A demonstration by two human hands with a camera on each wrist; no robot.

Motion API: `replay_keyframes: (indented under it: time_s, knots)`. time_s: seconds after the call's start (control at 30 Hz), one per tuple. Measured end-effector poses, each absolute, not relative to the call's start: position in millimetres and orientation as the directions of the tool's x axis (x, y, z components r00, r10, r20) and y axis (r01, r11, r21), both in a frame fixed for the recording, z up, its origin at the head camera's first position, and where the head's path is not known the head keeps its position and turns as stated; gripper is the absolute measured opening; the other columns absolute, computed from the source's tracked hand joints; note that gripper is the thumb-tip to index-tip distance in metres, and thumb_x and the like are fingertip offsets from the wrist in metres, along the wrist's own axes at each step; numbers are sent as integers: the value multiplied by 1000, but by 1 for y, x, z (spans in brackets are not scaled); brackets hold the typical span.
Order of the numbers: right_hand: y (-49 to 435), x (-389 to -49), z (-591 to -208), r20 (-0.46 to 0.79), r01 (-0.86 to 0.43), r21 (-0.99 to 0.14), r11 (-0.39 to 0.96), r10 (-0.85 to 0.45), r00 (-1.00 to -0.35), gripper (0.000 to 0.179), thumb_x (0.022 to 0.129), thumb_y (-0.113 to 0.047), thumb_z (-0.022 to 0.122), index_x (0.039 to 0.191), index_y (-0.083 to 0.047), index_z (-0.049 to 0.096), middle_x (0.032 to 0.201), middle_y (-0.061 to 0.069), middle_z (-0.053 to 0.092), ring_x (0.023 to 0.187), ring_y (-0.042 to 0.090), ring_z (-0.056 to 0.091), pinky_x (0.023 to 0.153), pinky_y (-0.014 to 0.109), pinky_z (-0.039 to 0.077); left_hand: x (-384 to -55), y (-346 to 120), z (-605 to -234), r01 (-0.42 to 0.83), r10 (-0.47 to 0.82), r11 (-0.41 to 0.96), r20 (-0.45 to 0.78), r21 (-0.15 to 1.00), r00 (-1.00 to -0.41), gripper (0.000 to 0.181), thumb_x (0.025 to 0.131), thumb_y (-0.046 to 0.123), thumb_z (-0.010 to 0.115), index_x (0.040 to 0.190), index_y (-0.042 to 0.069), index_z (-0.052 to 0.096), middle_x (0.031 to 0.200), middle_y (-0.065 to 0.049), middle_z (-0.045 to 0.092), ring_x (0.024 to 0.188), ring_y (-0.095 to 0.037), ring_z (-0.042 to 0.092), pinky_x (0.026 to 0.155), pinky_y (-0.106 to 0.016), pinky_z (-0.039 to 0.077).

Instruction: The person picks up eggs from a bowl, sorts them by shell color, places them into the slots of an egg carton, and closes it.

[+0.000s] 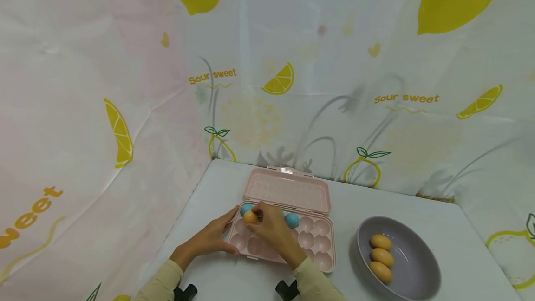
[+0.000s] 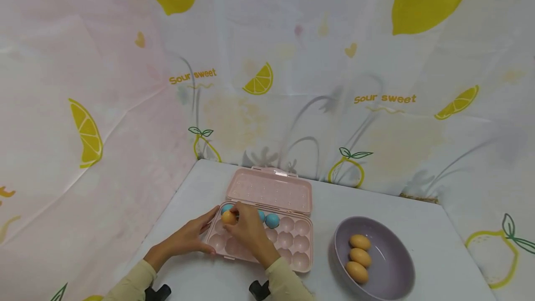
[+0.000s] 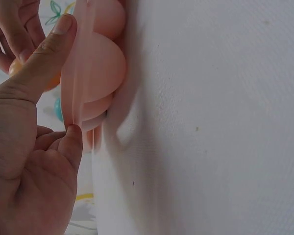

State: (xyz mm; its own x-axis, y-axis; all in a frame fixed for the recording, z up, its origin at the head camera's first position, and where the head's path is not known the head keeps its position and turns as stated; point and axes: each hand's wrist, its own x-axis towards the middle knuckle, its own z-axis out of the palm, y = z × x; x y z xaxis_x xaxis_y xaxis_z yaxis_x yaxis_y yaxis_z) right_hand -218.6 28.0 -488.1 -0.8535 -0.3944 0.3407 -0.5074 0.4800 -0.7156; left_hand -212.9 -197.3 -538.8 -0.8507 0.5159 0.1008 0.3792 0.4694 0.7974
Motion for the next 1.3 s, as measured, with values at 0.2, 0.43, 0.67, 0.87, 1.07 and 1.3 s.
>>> replay_keyframes:
  time_s: [0.2,0.43,0.67,0.87,1.07,1.3]
  knots:
    - [18,-219,-497,361,-530,-676,512,-397,-844,31,76,-10,84,100,-3,65,99,7,71,91,15,68,79,22,58,-212,-197,-539,373,509,485,92,791,-856,121,65,38,89,155,1,17,159,-18,20,143,-33,26,108,-39,38]
    - [11,-218,-504,320,-499,-696,517,-398,-860,30,79,-11,82,103,-4,66,100,4,71,92,14,69,79,20,57,-213,-199,-540,374,515,484,87,791,-853,123,64,43,87,155,2,15,159,-18,20,143,-32,26,108,-37,38]
    - [7,-218,-514,319,-500,-679,538,-397,-861,30,79,-15,82,102,-5,66,96,-1,69,83,5,61,73,15,54,-213,-200,-540,380,522,475,94,793,-848,123,64,44,87,156,3,15,159,-15,19,144,-29,24,109,-36,37]
    - [4,-214,-518,330,-502,-642,580,-382,-863,32,80,-18,82,104,-6,65,94,-1,66,79,4,56,68,14,53,-214,-200,-541,382,527,461,98,801,-844,123,64,42,87,156,3,14,160,-14,17,145,-28,22,109,-35,37]
    - [0,-212,-521,356,-490,-586,646,-338,-871,29,77,-19,84,98,-5,68,89,-2,63,78,5,52,67,14,52,-214,-198,-540,392,536,437,116,809,-836,121,66,40,87,155,-1,14,159,-19,17,144,-34,21,108,-38,37]
    - [0,-211,-520,359,-483,-576,659,-327,-874,29,77,-21,84,98,-5,70,89,-3,63,77,4,53,68,14,52,-213,-198,-540,396,529,448,119,802,-840,120,67,38,87,155,0,15,159,-20,18,144,-36,23,108,-40,38]
